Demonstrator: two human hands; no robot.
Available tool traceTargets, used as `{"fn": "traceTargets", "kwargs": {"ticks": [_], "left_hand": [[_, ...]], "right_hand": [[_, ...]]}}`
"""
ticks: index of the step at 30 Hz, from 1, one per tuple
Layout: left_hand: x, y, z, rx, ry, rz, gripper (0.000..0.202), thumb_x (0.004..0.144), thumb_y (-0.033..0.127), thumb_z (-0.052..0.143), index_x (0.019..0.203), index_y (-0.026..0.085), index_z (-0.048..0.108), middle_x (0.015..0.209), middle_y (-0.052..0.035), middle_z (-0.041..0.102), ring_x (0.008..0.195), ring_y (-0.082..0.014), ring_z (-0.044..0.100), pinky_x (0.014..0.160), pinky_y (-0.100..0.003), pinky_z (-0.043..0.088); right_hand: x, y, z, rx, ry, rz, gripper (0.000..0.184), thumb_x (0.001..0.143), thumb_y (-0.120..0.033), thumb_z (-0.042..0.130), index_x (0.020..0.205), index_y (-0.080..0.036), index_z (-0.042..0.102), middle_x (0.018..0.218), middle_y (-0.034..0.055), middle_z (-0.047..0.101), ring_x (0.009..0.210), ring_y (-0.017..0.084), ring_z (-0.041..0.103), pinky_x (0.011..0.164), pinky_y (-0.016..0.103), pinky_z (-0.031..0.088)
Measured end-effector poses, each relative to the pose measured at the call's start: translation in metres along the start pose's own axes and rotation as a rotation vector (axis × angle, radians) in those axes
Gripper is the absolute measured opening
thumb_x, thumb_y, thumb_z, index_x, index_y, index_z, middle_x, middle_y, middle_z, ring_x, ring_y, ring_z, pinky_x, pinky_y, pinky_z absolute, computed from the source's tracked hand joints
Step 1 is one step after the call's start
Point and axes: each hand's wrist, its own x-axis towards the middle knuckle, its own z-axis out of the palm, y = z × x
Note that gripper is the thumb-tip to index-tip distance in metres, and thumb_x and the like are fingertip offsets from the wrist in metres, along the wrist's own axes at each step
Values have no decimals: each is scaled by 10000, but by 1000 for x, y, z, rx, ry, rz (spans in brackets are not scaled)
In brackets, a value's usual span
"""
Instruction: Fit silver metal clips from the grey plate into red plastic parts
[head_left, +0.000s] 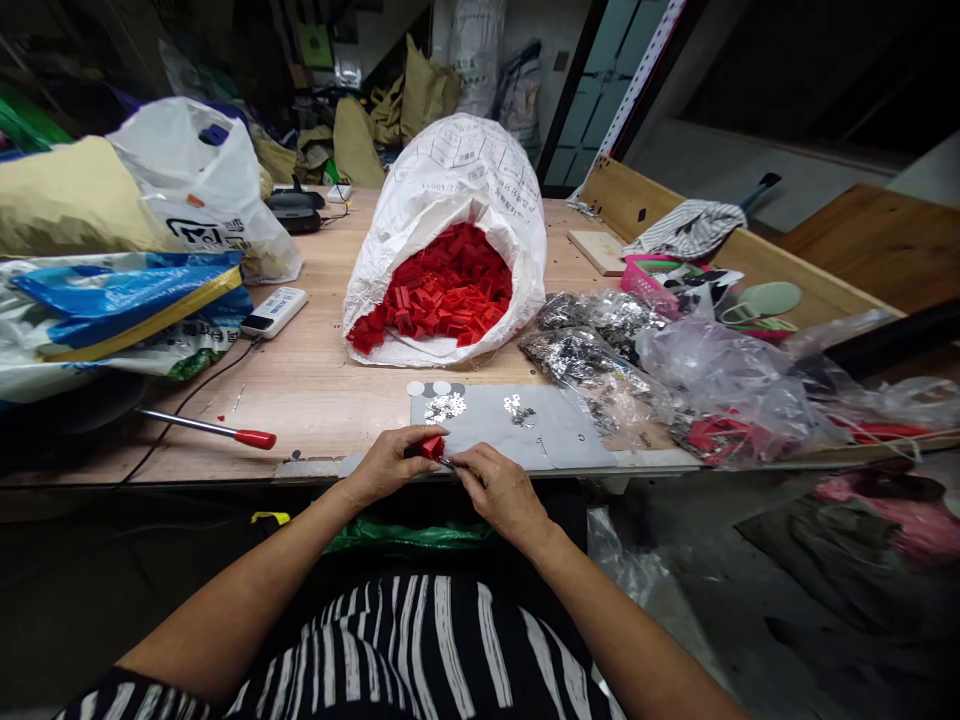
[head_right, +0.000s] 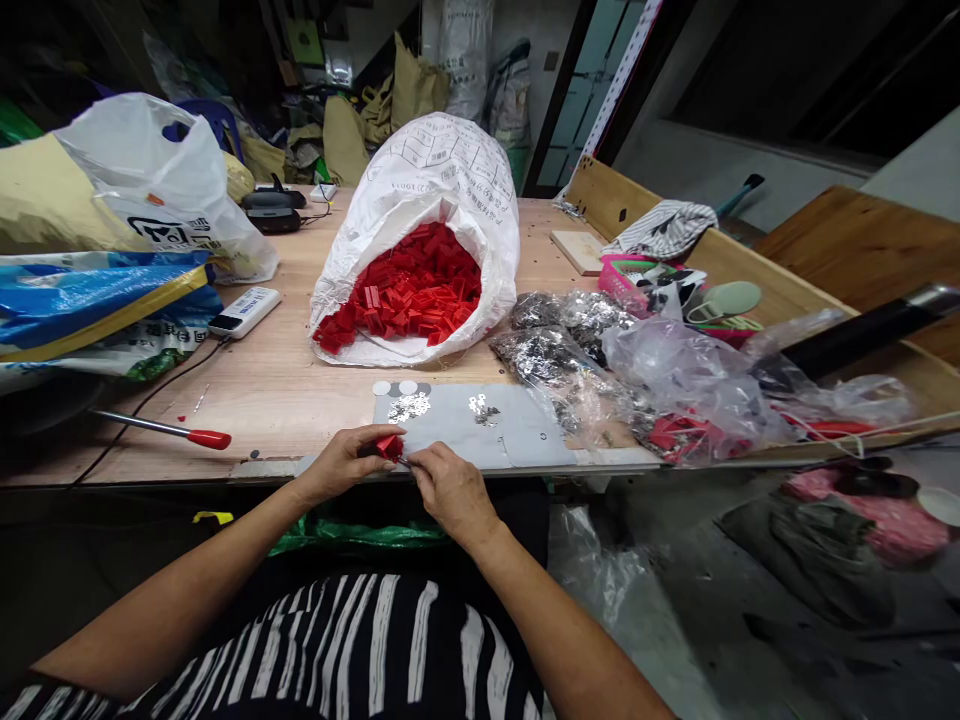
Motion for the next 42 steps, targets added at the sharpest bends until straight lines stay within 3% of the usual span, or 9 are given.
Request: {"fn": "traceTargets", "kwargs": {"ticks": [15, 23, 34, 42], "left_hand": [[-1, -6, 1, 4, 2, 6, 424, 701, 238, 729, 1115, 211, 642, 985, -29, 689, 882, -176, 632, 821, -290, 488], [-1, -4, 2, 33, 22, 14, 384, 692, 220, 732, 1066, 196, 647, 964, -31, 695, 874, -176, 634, 813, -291, 491], [-3, 0, 6, 67, 60, 2, 300, 701, 210, 722, 991, 184, 650, 889, -25, 687, 830, -169, 628, 788, -279, 483], [-3, 0, 6, 48, 78, -12, 323, 691, 222, 725, 1003, 200, 645, 931, -25, 688, 867, -175, 623, 822, -290, 472]], "right_hand": [[1, 1, 0, 32, -5, 4, 208, 897, -207, 507, 1032, -250, 659, 981, 31, 649, 868, 155, 637, 811, 261, 492], [0, -11, 1, -59, 8, 74, 176, 901, -202, 499, 971, -243, 655, 958, 24, 646, 854, 153, 639, 777, 240, 478], [2, -29, 8, -254, -37, 220, 204, 932, -254, 436, 1022, -279, 617, 975, 9, 627, 785, 149, 634, 624, 241, 410], [8, -16, 0, -42, -61, 159, 170, 897, -219, 488, 970, -253, 637, 957, 9, 633, 881, 154, 610, 768, 248, 430]]}}
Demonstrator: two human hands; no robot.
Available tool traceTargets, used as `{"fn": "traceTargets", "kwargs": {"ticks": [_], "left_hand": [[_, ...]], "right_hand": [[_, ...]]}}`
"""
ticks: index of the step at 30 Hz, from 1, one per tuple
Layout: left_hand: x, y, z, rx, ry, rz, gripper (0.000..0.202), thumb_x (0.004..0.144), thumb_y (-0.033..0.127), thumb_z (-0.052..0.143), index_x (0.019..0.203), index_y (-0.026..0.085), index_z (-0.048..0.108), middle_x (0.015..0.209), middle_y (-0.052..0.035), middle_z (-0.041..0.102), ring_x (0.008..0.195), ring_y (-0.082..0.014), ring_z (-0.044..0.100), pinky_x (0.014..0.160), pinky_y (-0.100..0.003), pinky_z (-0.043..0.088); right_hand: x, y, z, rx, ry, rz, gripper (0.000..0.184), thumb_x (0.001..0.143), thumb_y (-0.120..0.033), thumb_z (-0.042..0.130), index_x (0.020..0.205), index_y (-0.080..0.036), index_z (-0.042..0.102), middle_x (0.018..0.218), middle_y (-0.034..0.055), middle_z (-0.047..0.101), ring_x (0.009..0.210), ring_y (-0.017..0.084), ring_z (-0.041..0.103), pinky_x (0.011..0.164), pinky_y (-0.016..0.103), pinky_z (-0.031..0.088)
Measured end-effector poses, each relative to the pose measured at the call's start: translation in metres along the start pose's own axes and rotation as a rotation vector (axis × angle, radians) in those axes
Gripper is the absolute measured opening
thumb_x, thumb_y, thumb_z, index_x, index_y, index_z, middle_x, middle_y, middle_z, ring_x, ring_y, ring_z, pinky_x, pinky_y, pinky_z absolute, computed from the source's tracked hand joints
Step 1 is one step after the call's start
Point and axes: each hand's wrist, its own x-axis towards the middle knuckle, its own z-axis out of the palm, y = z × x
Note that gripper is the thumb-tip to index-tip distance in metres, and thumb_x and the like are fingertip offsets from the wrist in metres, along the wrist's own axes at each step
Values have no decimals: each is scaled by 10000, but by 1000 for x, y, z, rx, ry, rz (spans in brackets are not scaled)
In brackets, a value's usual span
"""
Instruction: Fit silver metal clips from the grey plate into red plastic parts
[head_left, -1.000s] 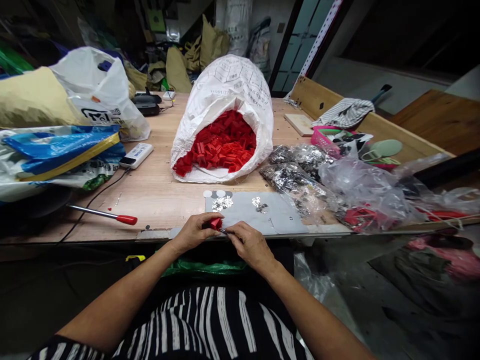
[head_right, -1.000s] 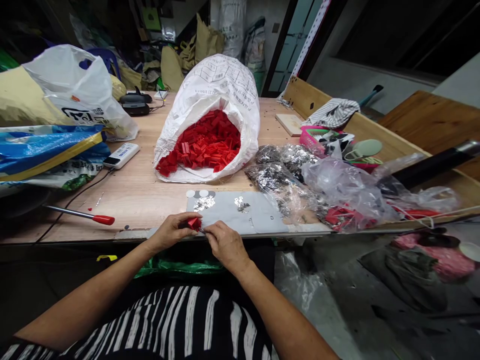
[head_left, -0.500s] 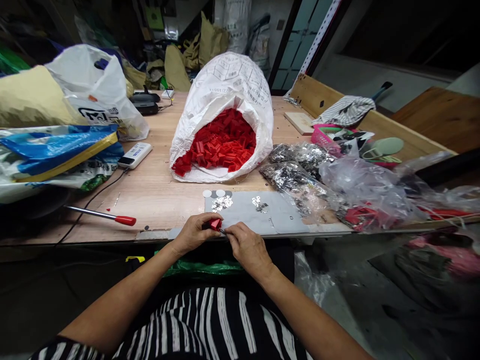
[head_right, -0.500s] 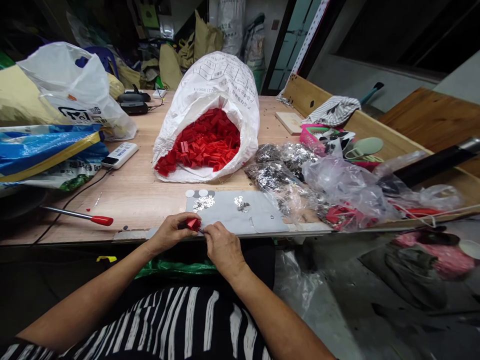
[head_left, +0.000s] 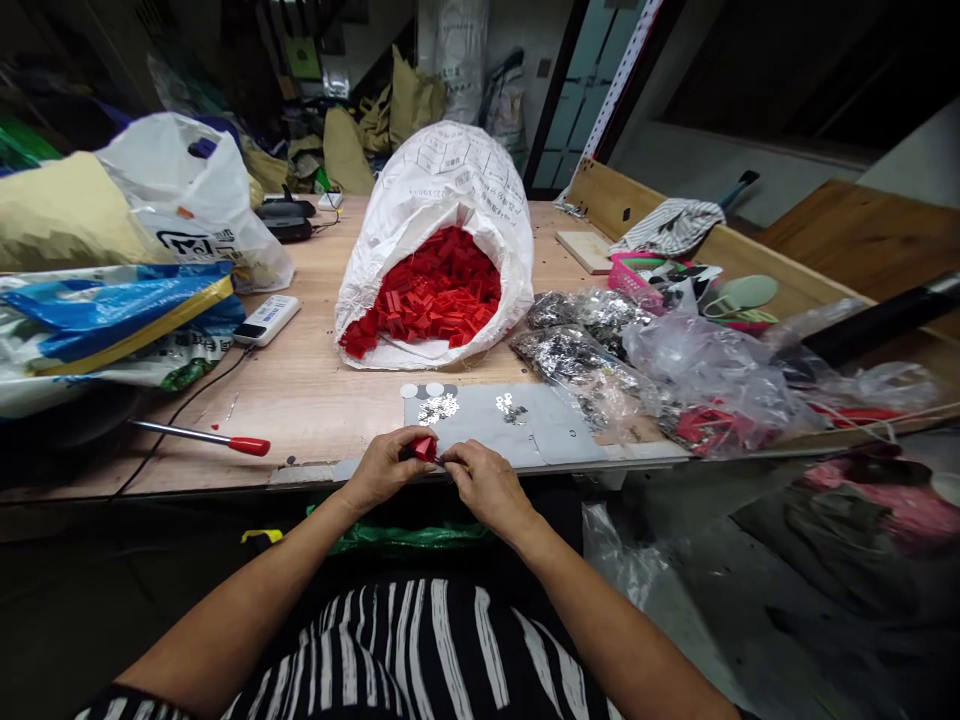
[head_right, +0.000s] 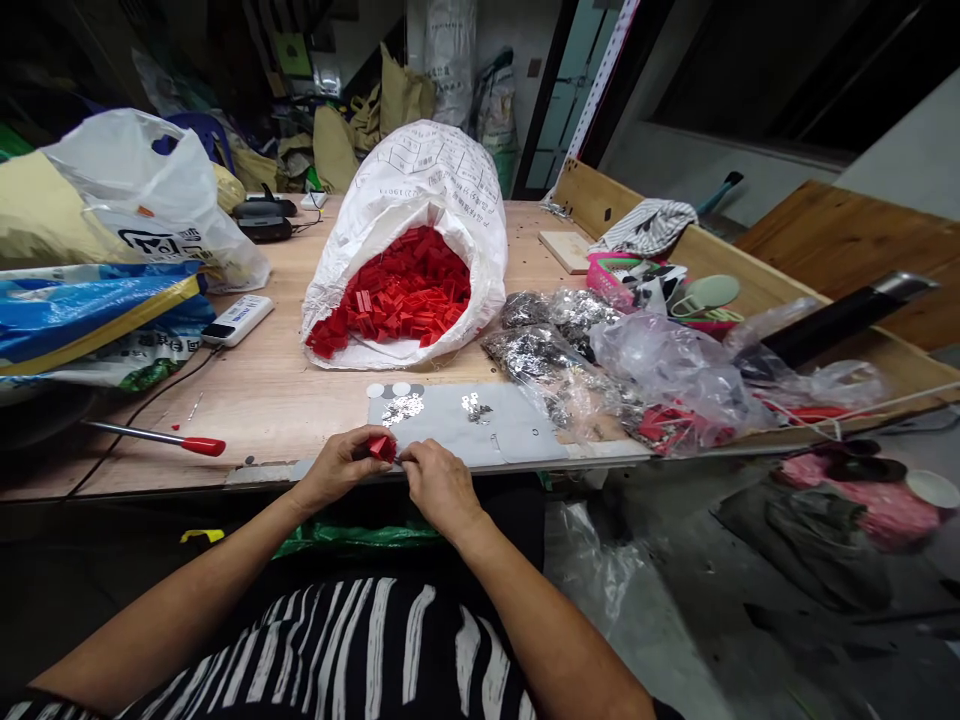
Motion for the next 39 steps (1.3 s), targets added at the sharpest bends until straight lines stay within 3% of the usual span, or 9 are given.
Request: {"fn": "traceTargets", "kwargs": {"ticks": [5, 9, 12, 15, 19, 22, 27, 32, 39], "left_hand": [[-1, -3, -1, -54, -7, -17, 326, 685, 235, 732, 994, 195, 634, 923, -22, 674, 861, -168, 606, 823, -297, 463], [-4, -1, 0, -176, 25, -22, 329, 682, 236, 747, 976, 182, 610, 927, -33, 653, 842, -162, 606, 789, -287, 470], [-9, 5, 1, -242, 84, 37, 297, 695, 210, 741, 960, 192, 606, 978, -40, 640, 903, -169, 607, 840, -301, 464], [-16, 14, 1, -303, 147, 49, 304, 696, 188, 739, 974, 203, 617, 1006, -38, 633, 932, -170, 608, 872, -307, 458], [-25, 29, 1, -464, 195, -60, 337, 705, 189, 740, 1023, 206, 628, 1028, -34, 644, 928, -156, 616, 869, -282, 461], [-30, 39, 2, -802, 205, -190, 135, 762, 227, 700, 859, 182, 620, 910, -14, 675, 848, -127, 634, 805, -239, 480], [-34, 45, 7, -1299, 171, -447, 142, 794, 249, 671, 739, 149, 586, 793, -39, 705, 798, -148, 678, 801, -256, 517], [-34, 45, 13, -1403, 216, -572, 114, 858, 231, 589, 836, 129, 634, 836, -51, 716, 797, -142, 685, 851, -277, 532], [-34, 45, 18, -1399, 195, -521, 125, 814, 265, 655, 826, 146, 620, 840, -29, 711, 827, -146, 684, 941, -328, 506]], "right_hand": [[-3, 10, -9, 139, 18, -52, 243, 940, -248, 397, 1102, -251, 577, 1019, 33, 595, 931, 164, 579, 833, 288, 432], [-10, 16, -13, 235, 40, -104, 207, 937, -232, 371, 1086, -230, 515, 1053, 42, 578, 954, 168, 557, 842, 303, 423], [-14, 16, -16, 309, 0, -85, 196, 943, -228, 362, 1093, -227, 486, 956, 20, 619, 864, 157, 571, 794, 292, 420], [-16, 10, -18, 373, -71, -102, 296, 966, -250, 335, 1247, -240, 426, 800, -23, 639, 746, 138, 574, 759, 275, 413], [-16, 0, -18, 392, -125, -154, 439, 963, -264, 377, 1399, -285, 331, 749, -42, 643, 729, 130, 579, 766, 262, 411], [-15, -7, -16, 399, -140, -185, 455, 956, -260, 400, 1405, -313, 347, 742, -46, 646, 685, 121, 569, 728, 246, 414], [-14, -17, -16, 430, -113, -223, 406, 947, -267, 421, 1352, -282, 434, 709, -37, 636, 639, 112, 559, 682, 223, 420], [-15, -21, -18, 436, -73, -196, 356, 945, -304, 430, 1297, -270, 481, 686, -35, 614, 637, 120, 573, 660, 218, 429], [-14, -17, -11, 391, 5, -183, 300, 946, -342, 420, 1205, -244, 536, 652, -29, 594, 597, 123, 570, 629, 214, 433]]}}
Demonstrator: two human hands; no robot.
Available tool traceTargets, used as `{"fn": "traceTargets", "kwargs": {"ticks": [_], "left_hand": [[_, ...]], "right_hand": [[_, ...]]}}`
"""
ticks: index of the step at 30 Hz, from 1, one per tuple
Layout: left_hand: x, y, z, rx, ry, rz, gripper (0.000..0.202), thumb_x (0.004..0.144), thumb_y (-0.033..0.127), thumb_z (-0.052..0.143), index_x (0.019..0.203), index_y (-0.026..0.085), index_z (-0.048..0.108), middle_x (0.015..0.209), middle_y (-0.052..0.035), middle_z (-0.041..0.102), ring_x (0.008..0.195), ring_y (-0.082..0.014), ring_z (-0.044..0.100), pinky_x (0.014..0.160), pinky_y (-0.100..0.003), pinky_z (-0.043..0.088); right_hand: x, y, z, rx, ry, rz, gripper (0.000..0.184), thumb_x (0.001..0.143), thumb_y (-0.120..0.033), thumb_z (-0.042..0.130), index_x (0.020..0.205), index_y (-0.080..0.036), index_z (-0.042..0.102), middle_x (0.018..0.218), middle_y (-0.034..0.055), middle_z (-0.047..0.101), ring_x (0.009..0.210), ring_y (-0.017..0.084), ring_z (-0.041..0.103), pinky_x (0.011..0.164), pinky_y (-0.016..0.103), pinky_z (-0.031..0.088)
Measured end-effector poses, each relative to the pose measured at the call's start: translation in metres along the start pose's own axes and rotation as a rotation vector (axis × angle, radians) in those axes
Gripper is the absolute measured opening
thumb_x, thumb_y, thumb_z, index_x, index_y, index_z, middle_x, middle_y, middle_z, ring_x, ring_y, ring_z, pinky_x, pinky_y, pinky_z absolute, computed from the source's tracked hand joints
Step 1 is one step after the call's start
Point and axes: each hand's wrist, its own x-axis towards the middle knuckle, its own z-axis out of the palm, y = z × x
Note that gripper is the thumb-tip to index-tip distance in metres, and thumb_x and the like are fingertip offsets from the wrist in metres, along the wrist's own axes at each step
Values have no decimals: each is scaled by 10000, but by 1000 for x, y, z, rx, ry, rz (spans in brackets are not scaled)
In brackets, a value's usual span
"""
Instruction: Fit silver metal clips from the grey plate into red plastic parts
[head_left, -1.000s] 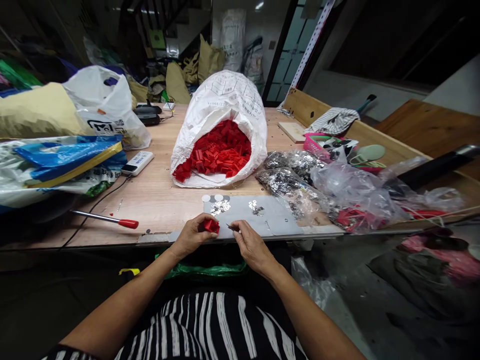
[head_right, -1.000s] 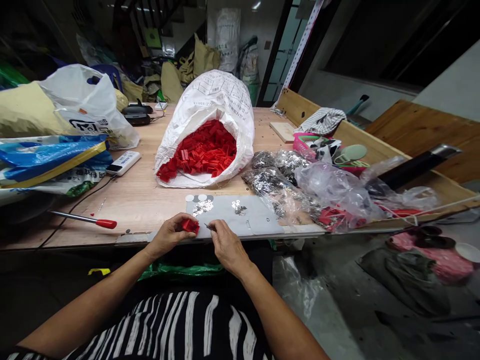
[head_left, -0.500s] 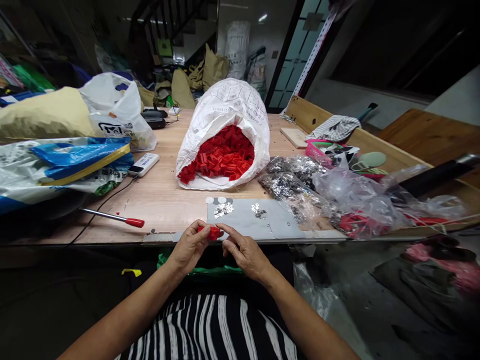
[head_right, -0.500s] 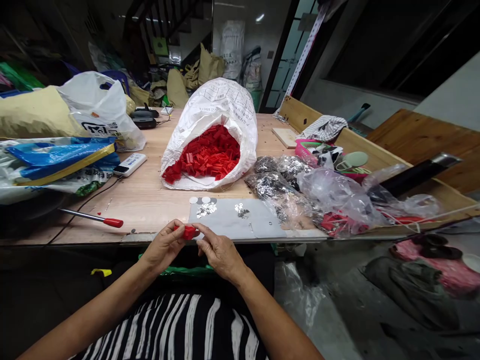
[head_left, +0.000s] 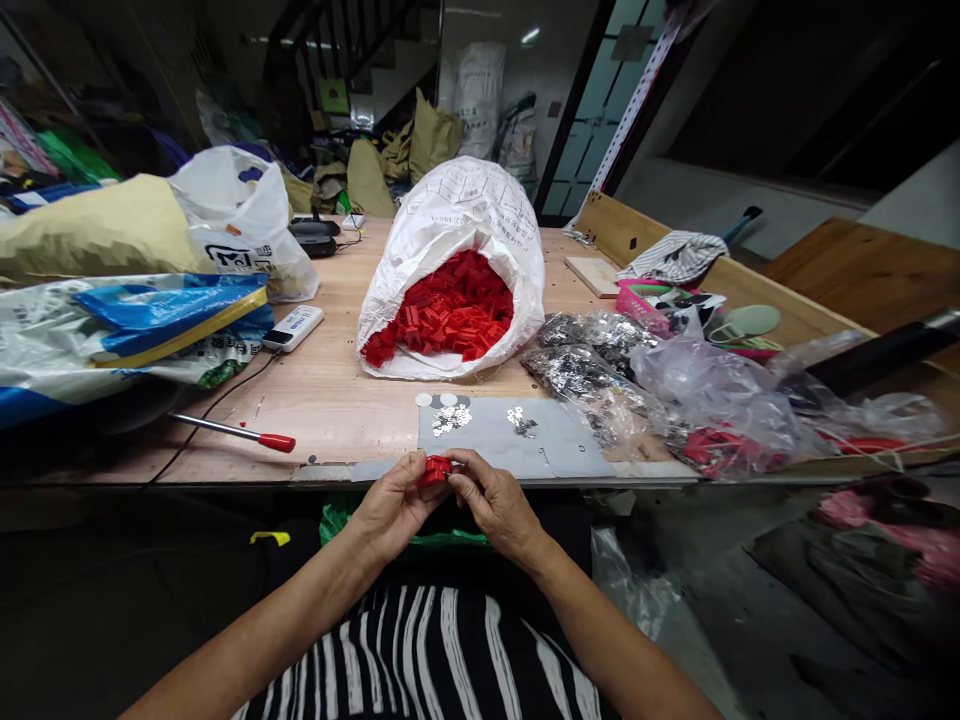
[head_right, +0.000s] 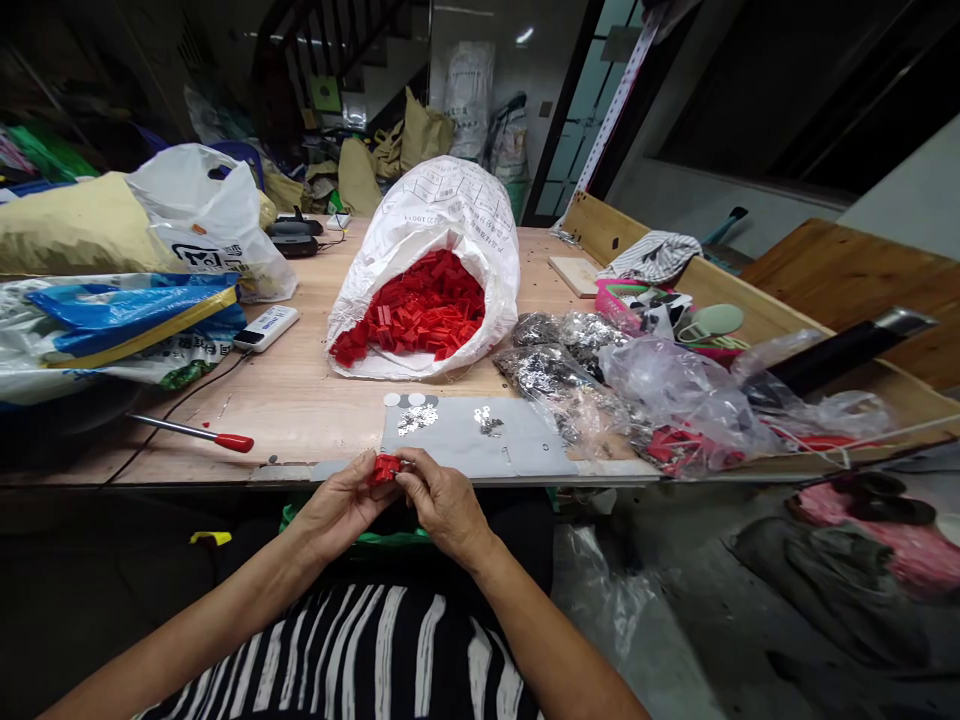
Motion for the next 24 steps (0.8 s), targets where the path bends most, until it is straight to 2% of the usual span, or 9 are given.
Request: {"fn": "traceTargets", "kwargs": {"ticks": [5, 11, 13, 15, 17, 19, 21, 24], "left_hand": [[0, 0, -7, -14, -18, -54, 125, 813, 268, 656, 821, 151, 611, 835, -30, 712, 815, -155, 686, 1002, -389, 461], [-7, -6, -17, 156, -42, -163, 223, 763, 308, 703, 728, 165, 535, 872, -41, 694, 887, -206, 684, 929, -395, 474], [-9, -10, -22, 328, -34, -123, 262, 741, 329, 714, 708, 165, 513, 948, -50, 677, 866, -200, 674, 854, -370, 491], [-8, -14, -31, 603, -44, -62, 250, 726, 337, 709, 709, 162, 531, 1007, -67, 656, 856, -195, 652, 792, -337, 485], [-5, -16, -43, 931, -79, 11, 187, 736, 320, 671, 708, 164, 571, 964, -68, 657, 872, -198, 621, 788, -319, 462], [-1, -18, -57, 1241, -98, 85, 124, 762, 293, 605, 712, 180, 603, 852, -47, 663, 863, -204, 599, 799, -320, 441], [2, -20, -69, 1472, -57, 121, 108, 771, 273, 561, 777, 203, 644, 827, -40, 675, 858, -217, 595, 811, -335, 427], [5, -19, -80, 1617, 18, 107, 247, 753, 276, 573, 970, 226, 679, 967, -72, 704, 957, -261, 602, 877, -372, 402]], "right_hand": [[-2, 2, 3, -60, 20, -6, 304, 949, -363, 409, 1175, -225, 560, 637, -23, 597, 596, 126, 576, 613, 210, 425], [-3, 13, 1, -56, 11, 19, 340, 972, -381, 340, 926, -213, 633, 680, -10, 619, 623, 119, 570, 619, 208, 417], [-1, 25, -7, -98, 26, 84, 339, 972, -392, 333, 967, -223, 627, 650, -22, 602, 597, 122, 562, 606, 215, 415], [2, 41, -21, -176, 109, 175, 313, 965, -384, 345, 1039, -226, 605, 670, -19, 613, 630, 137, 584, 619, 229, 423], [5, 60, -40, -321, 237, 246, 236, 929, -340, 429, 1047, -217, 593, 857, 22, 664, 777, 165, 616, 695, 257, 438], [10, 76, -59, -485, 327, 306, 207, 890, -256, 480, 1057, -199, 588, 995, 61, 656, 887, 192, 608, 758, 284, 436], [14, 89, -74, -603, 353, 332, 220, 865, -189, 492, 1057, -179, 599, 1041, 85, 634, 932, 200, 594, 786, 292, 432], [22, 99, -85, -679, 317, 328, 244, 858, -149, 491, 1064, -189, 616, 1051, 77, 620, 932, 190, 584, 782, 281, 427]]}}
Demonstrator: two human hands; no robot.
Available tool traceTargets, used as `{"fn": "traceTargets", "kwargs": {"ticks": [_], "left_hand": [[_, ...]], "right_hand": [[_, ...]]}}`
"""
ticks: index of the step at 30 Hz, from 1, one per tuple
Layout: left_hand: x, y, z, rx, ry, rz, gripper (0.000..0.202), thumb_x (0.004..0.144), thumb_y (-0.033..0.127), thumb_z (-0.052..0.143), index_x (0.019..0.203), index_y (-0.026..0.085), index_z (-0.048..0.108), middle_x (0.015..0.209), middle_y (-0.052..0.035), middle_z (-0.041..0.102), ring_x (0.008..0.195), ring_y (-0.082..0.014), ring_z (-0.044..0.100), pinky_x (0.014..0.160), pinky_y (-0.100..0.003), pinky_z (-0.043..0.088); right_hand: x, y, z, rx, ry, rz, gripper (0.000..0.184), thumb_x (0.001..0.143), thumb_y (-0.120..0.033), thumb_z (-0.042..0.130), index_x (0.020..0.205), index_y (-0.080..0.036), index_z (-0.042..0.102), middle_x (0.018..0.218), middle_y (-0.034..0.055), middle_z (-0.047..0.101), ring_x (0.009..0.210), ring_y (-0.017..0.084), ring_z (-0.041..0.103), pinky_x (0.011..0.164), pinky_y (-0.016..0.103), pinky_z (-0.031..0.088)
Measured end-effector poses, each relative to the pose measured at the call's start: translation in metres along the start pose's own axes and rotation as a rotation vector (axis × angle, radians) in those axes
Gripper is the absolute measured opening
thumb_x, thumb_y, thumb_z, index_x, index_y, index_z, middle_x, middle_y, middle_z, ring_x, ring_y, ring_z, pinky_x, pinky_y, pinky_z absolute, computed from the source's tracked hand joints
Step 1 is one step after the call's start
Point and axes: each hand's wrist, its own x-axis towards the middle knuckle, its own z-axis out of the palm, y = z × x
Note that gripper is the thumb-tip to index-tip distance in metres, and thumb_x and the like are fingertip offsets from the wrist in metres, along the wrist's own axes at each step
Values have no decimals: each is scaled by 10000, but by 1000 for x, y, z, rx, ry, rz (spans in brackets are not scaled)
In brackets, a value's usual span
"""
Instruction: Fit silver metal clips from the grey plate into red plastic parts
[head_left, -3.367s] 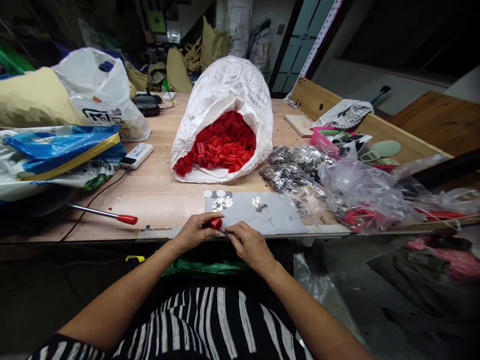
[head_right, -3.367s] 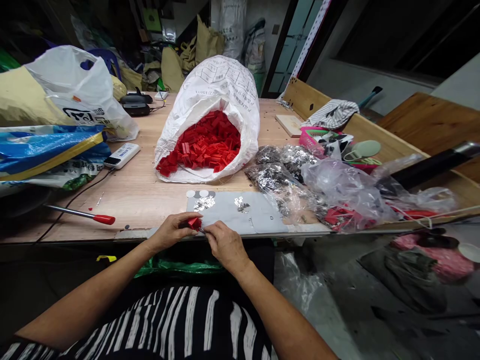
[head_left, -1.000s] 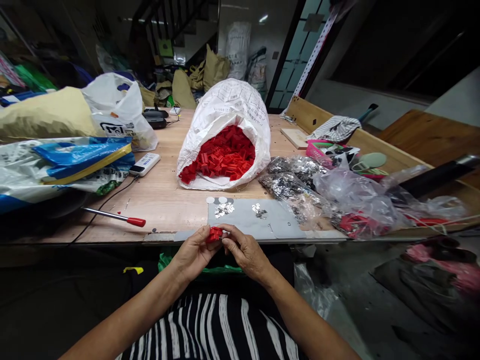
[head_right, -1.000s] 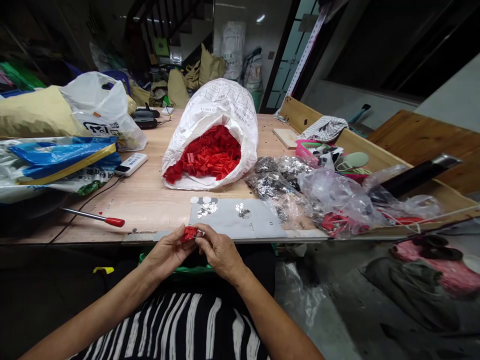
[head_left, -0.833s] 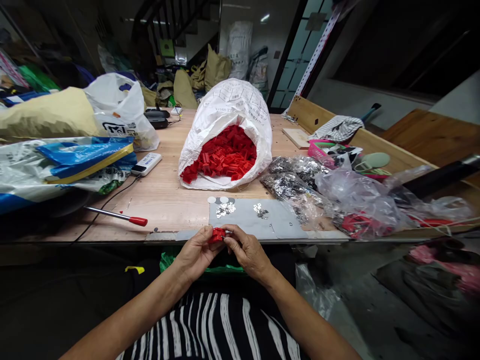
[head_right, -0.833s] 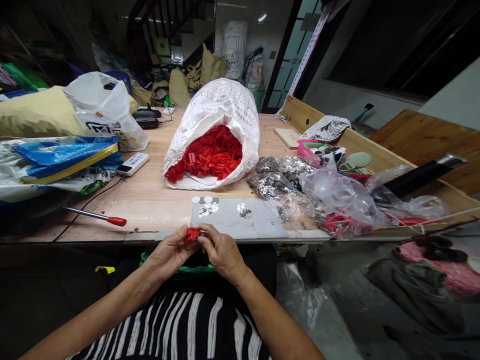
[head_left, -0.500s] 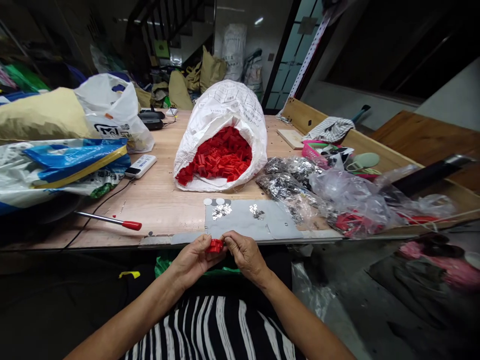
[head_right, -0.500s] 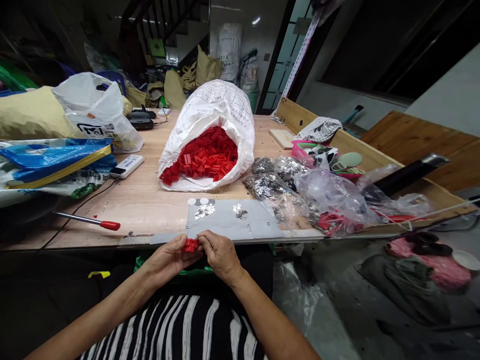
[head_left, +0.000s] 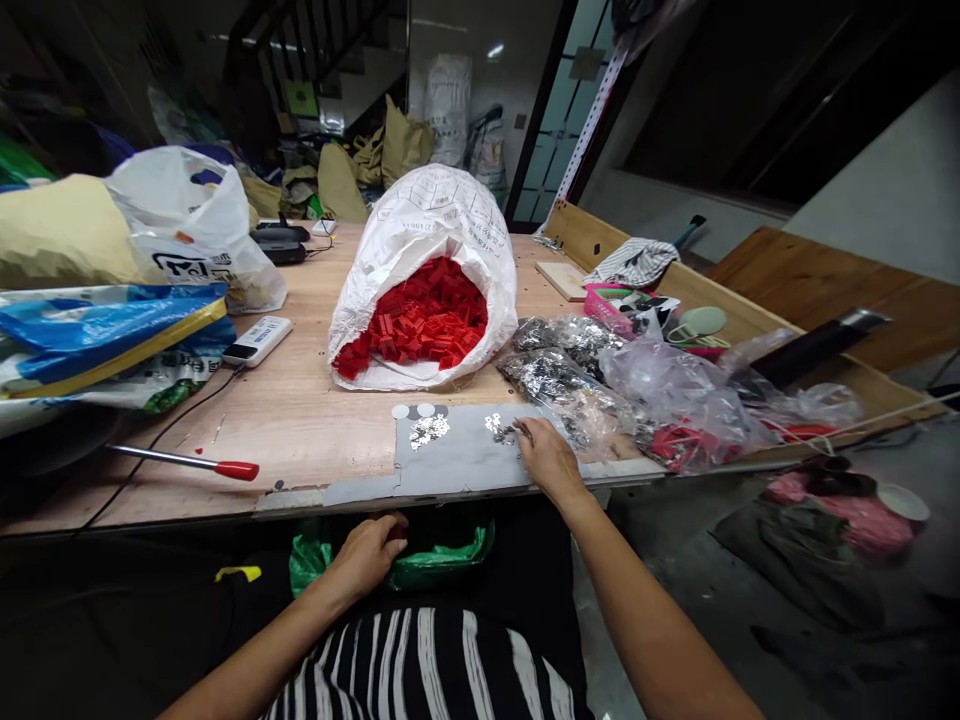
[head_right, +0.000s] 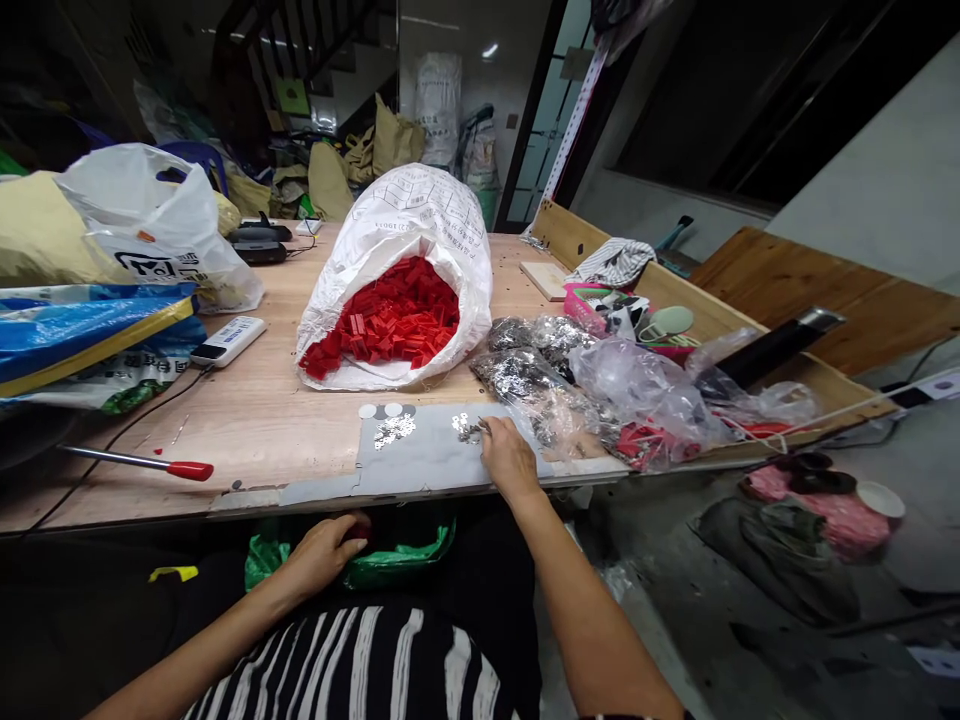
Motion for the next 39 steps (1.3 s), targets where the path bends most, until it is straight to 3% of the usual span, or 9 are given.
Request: {"fn": "traceTargets", "kwargs": {"ticks": [6, 10, 12, 17, 18, 25, 29, 34, 39], "left_hand": [[1, 19, -14, -99, -192, 60, 306, 736, 312, 620, 1027, 254, 695, 1065, -66, 700, 1027, -270, 603, 924, -381, 408], [15, 56, -34, -461, -411, 95, 292, 773, 329, 601, 1023, 199, 677, 1047, -80, 680, 855, -203, 630, 722, -305, 503], [32, 73, -45, -492, -313, 157, 283, 758, 319, 628, 996, 174, 676, 975, -77, 686, 799, -180, 624, 688, -281, 502], [97, 99, -66, -76, 314, 267, 281, 768, 250, 623, 1040, 198, 670, 880, -60, 710, 819, -202, 635, 776, -327, 474], [111, 102, -69, -55, 364, 253, 293, 773, 234, 617, 1060, 195, 663, 916, -71, 707, 860, -213, 630, 802, -337, 465], [194, 125, -68, -10, 440, 194, 352, 830, 173, 535, 1172, 191, 618, 1023, -97, 661, 868, -210, 604, 786, -341, 450], [221, 134, -64, -4, 406, 242, 398, 732, 35, 581, 1070, 218, 684, 1082, -89, 616, 948, -225, 573, 857, -341, 412], [230, 134, -64, -127, 408, 274, 187, 691, 26, 619, 738, 183, 709, 947, -78, 633, 985, -232, 544, 918, -327, 379], [215, 133, -71, -408, 568, 224, 134, 775, 92, 560, 795, 193, 645, 909, -57, 640, 1006, -217, 527, 918, -347, 391]], "right_hand": [[8, 0, 6, -59, -11, -34, 155, 877, -207, 515, 986, -213, 625, 1035, 43, 624, 860, 173, 586, 699, 264, 411], [6, -2, 8, -72, 45, -48, 157, 914, -244, 472, 963, -217, 618, 988, 42, 628, 797, 159, 583, 639, 255, 385], [6, -2, 10, -85, 63, -47, 170, 924, -256, 455, 973, -219, 613, 982, 45, 627, 790, 159, 579, 622, 252, 374], [6, 3, 19, -84, 146, -5, 169, 923, -258, 436, 972, -197, 586, 943, 50, 638, 781, 165, 578, 609, 253, 345], [6, 4, 20, -70, 161, 5, 156, 918, -252, 439, 958, -193, 578, 924, 47, 644, 777, 166, 580, 609, 252, 339], [6, 9, 26, 13, 188, 99, 107, 873, -277, 490, 887, -193, 555, 742, 24, 653, 667, 166, 584, 574, 251, 304], [5, 10, 26, 99, 222, 98, 222, 864, -258, 484, 1067, -191, 546, 845, 30, 679, 711, 181, 620, 626, 268, 385], [4, 11, 25, 131, 262, -39, 340, 876, -180, 408, 1176, -238, 558, 1101, 44, 654, 956, 188, 625, 795, 285, 445], [4, 13, 30, 177, 278, 13, 285, 868, -252, 450, 1107, -217, 600, 1022, 46, 699, 887, 202, 656, 767, 299, 476]]}}
